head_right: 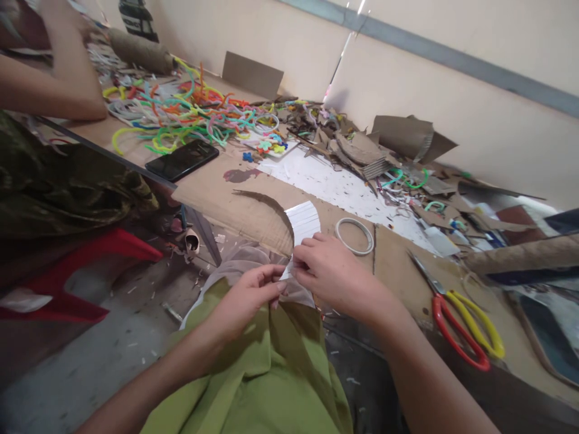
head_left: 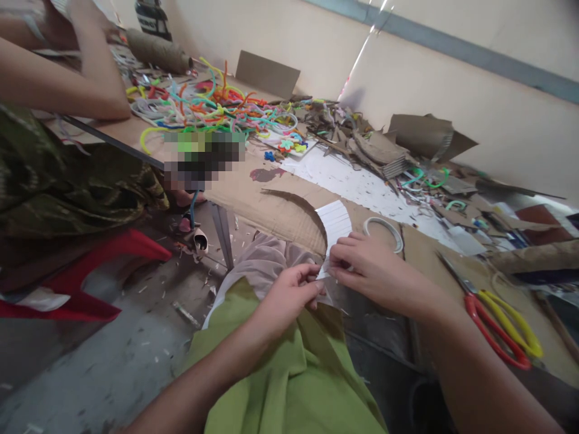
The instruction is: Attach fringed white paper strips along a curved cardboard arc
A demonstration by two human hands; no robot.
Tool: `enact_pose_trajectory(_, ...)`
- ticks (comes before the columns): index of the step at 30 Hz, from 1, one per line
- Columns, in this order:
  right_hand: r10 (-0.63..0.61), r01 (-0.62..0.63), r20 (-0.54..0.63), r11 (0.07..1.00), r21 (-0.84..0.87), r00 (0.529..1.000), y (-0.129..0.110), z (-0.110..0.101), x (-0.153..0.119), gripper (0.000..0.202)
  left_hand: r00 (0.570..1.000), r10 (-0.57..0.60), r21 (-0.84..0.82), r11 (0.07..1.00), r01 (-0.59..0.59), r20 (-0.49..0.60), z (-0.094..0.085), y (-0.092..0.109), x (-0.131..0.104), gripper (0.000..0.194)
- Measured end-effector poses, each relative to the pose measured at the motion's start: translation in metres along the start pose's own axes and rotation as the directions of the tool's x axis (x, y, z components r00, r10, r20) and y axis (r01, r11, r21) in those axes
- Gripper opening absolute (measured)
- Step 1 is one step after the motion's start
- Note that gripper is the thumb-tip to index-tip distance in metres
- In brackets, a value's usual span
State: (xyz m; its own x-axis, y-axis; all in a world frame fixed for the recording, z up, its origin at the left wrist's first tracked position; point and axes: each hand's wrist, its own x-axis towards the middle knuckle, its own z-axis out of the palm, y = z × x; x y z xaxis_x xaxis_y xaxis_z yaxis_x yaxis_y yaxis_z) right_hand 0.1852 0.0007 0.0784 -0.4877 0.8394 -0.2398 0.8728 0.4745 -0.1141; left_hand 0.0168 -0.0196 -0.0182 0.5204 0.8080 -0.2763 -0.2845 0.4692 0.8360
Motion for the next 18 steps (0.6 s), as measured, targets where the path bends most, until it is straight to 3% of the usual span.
enact_pose_trajectory(12,-0.018,0.018,-0.005,1.0,0.009,1.0,0.0037,0.001,0.0004,0.019,1.0,-0.021,0.006,1.0,0.021,0.009,-0.0003,0.002,-0.0011,0.032)
enact_pose_trajectory(18,-0.027,0.027,-0.027,1.0,0.016,0.999,0.0034,0.0008,-0.0002,0.021,0.999,0.036,0.092,0.995,-0.035,-0.005,0.0008,0.0027,0.0001,0.026)
